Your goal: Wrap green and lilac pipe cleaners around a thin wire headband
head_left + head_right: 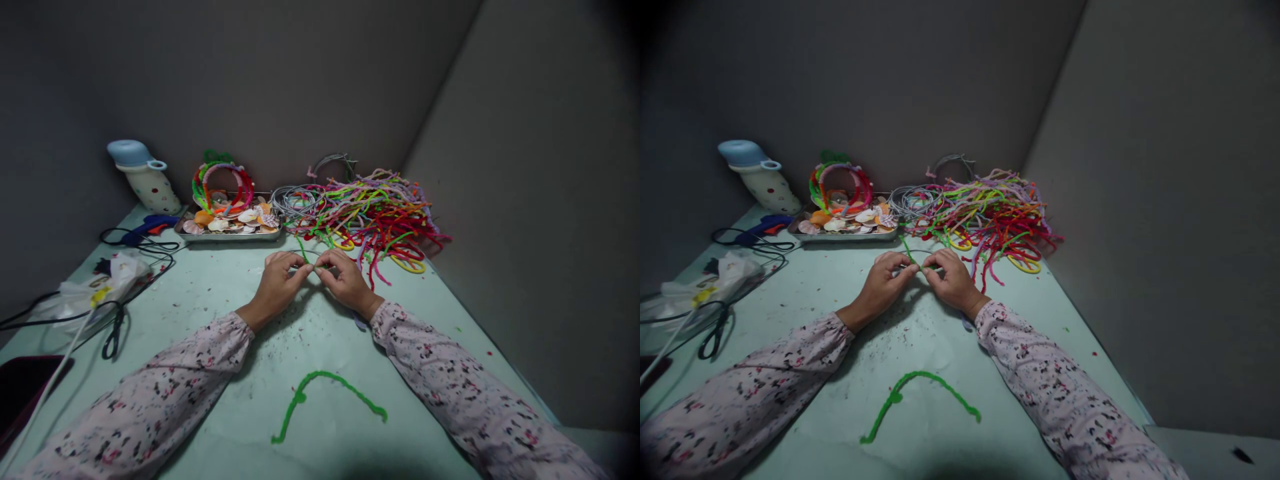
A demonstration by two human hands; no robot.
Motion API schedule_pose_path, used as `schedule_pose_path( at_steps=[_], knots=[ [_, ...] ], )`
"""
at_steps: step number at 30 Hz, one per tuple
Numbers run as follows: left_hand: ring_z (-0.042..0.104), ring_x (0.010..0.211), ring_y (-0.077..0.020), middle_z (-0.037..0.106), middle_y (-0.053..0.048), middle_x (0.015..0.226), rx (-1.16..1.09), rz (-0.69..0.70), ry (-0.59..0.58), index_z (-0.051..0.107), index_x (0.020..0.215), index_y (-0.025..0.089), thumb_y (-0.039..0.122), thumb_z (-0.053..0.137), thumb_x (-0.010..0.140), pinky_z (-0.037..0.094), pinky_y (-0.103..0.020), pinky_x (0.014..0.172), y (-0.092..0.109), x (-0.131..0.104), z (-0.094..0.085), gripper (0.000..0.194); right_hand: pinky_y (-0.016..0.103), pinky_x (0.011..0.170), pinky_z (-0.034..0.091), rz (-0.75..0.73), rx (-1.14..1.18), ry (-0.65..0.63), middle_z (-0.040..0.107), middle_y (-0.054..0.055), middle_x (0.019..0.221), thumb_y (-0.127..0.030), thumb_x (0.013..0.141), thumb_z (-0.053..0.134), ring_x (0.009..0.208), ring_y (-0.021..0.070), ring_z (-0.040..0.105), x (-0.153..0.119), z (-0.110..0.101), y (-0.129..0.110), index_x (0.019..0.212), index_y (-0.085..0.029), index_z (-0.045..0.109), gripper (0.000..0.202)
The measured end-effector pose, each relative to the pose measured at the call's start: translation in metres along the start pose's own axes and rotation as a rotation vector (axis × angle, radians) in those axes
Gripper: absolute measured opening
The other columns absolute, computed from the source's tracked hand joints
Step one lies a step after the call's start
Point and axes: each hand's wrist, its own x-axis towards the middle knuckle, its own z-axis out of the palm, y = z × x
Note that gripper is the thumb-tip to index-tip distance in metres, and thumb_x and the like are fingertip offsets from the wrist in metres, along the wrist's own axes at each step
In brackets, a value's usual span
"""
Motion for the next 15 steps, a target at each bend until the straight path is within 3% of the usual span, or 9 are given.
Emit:
schedule_pose_path(
  at_steps=[15],
  knots=[
    [0.055, 0.078, -0.0185, 0.062, -0.001, 0.073, 0.054, -0.033, -0.038, 0.058, 0.072, 0.019, 0.031, 0.052, 0.088, 0.037, -0.036, 0.084, 0.0029, 0.0004, 0.0008, 0.021, 0.038, 0.082, 0.043, -0.040, -0.012, -0.048, 0.061, 0.004, 0.085, -0.021, 0.086, 0.058, 0.086, 0.0210, 0.054, -0.0017, 0.0015, 0.0026, 0.087, -0.021, 0.057, 0.001]
  ],
)
